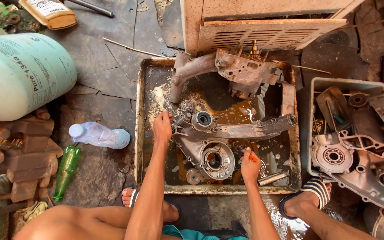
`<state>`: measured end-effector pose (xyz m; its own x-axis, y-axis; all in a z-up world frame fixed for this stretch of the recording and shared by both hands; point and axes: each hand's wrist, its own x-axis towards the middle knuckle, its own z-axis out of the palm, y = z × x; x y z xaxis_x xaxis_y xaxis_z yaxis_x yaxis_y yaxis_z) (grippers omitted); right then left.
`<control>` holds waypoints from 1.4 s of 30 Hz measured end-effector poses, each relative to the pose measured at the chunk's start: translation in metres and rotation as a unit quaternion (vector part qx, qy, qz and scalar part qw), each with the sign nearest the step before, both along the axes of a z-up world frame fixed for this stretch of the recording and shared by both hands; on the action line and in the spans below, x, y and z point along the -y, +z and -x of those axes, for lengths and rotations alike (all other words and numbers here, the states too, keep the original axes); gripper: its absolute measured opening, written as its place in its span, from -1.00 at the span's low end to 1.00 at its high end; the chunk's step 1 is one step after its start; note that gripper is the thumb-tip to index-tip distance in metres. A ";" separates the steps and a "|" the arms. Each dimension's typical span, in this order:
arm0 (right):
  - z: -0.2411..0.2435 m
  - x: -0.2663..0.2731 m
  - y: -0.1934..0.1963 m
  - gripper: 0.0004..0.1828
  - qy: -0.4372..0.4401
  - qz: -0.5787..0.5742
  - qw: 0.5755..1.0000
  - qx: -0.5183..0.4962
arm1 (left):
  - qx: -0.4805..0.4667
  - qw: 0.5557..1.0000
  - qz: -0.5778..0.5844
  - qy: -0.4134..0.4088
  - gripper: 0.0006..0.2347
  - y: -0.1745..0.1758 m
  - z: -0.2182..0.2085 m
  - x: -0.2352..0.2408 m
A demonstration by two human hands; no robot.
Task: Scrubbing and cleaning motorcycle engine components with a brush in a tray of cleaning fluid.
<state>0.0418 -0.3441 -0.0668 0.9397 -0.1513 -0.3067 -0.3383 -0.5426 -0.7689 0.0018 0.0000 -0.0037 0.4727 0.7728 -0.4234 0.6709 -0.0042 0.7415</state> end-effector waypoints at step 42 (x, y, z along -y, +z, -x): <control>0.049 -0.118 0.068 -0.74 0.426 -0.119 0.836 0.326 | 0.000 0.996 0.086 -0.020 -0.50 -0.031 -0.001 -0.009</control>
<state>-0.0073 -0.2258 0.0013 0.6549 0.6495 0.3864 0.6255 -0.1789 -0.7594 0.0033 0.0092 -0.0348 0.5017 0.6689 -0.5485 0.6728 0.0967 0.7334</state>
